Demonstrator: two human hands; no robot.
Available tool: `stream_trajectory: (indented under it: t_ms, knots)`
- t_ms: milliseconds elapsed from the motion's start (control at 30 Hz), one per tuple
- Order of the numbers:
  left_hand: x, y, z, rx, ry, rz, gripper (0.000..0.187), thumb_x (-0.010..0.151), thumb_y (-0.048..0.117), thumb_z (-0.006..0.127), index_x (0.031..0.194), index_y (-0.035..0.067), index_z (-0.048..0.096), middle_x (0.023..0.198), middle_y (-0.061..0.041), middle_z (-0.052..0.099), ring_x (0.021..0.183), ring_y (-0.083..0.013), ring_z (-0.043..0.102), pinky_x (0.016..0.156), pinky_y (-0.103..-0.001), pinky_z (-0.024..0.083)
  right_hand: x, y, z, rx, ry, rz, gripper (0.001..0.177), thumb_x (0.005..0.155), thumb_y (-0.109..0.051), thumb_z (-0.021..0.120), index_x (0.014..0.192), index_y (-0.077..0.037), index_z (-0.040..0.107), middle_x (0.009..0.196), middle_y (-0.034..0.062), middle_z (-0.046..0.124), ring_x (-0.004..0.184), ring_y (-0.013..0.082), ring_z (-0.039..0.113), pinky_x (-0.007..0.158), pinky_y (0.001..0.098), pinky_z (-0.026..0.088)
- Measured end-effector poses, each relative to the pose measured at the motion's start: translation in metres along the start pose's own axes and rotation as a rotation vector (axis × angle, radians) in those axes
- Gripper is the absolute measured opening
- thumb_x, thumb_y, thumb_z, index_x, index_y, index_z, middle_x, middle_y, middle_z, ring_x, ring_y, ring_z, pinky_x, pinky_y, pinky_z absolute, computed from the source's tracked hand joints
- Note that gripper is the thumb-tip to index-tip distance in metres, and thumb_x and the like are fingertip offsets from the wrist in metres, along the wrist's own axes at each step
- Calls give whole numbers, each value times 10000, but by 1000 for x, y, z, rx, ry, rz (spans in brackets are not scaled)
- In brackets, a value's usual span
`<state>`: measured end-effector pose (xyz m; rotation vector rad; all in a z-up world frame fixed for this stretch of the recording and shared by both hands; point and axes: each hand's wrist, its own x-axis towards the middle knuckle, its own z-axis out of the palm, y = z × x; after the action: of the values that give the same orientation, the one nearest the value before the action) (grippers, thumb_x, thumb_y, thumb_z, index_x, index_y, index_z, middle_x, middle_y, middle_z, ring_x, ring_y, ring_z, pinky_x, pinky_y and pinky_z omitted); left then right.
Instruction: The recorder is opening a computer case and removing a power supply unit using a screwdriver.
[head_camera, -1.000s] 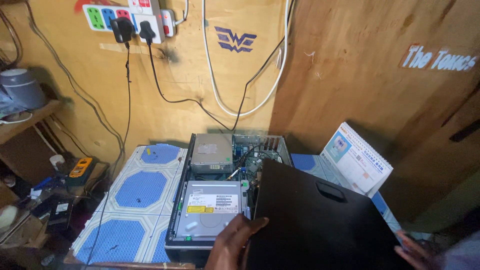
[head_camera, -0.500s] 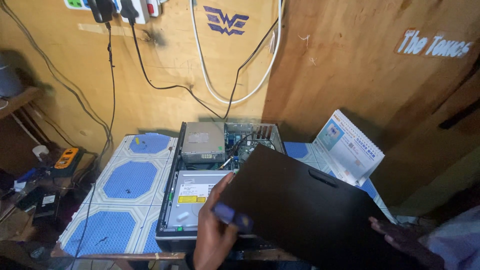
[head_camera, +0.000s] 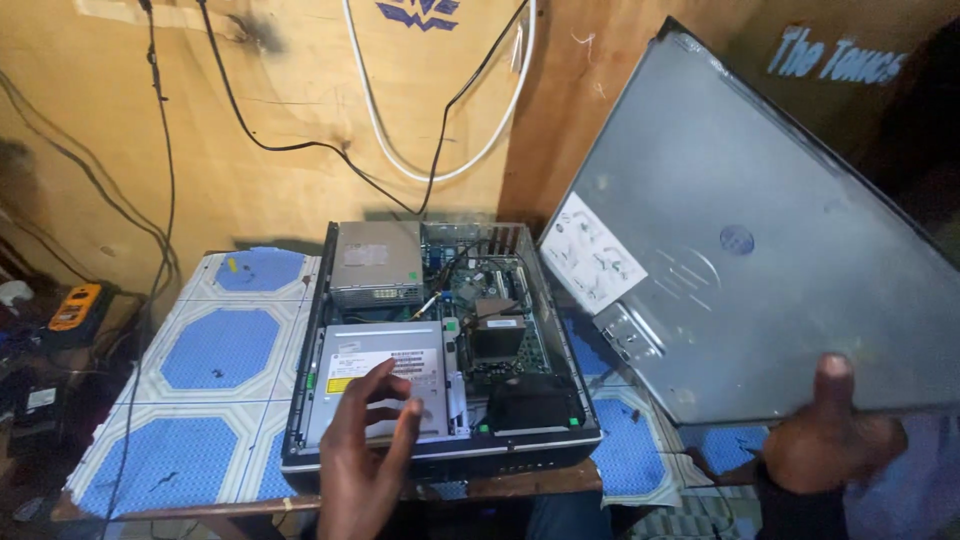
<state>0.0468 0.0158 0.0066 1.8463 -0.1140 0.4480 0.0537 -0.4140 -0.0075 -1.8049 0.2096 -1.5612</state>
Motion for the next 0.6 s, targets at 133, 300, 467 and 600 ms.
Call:
stream_trajectory:
  t_ms: [133,300,467,600]
  knots:
    - [-2,0,-7,29,-10,-262,585,867,141,714,1426,130,543,1110,-119,693,970,-218,759,655,-385,668,9,34,11,12,-27,170,693,1063,-564,723,1126,122,652,919,140,674,782,229,652,711,379,539]
    - [-7,-27,-7,46,40,-89,495,850,96,717,1333,67,610,1093,-145,720,930,-253,782,751,-407,658,34,31,45,109,42,343,716,1016,-587,855,1198,74,649,960,131,667,747,222,618,714,388,567]
    - [-6,-56,-11,198,-11,-88,458,848,76,723,1294,60,618,1114,-163,714,1032,-272,757,837,-418,647,43,60,69,37,69,609,669,938,-538,858,1232,17,626,986,128,687,833,253,660,726,433,550]
    - [-5,-62,-10,206,1,10,447,863,83,713,1299,57,620,1106,-176,721,1044,-283,764,835,-425,658,55,61,87,221,54,566,635,949,-458,868,1230,64,641,1059,139,692,922,286,695,808,471,600]
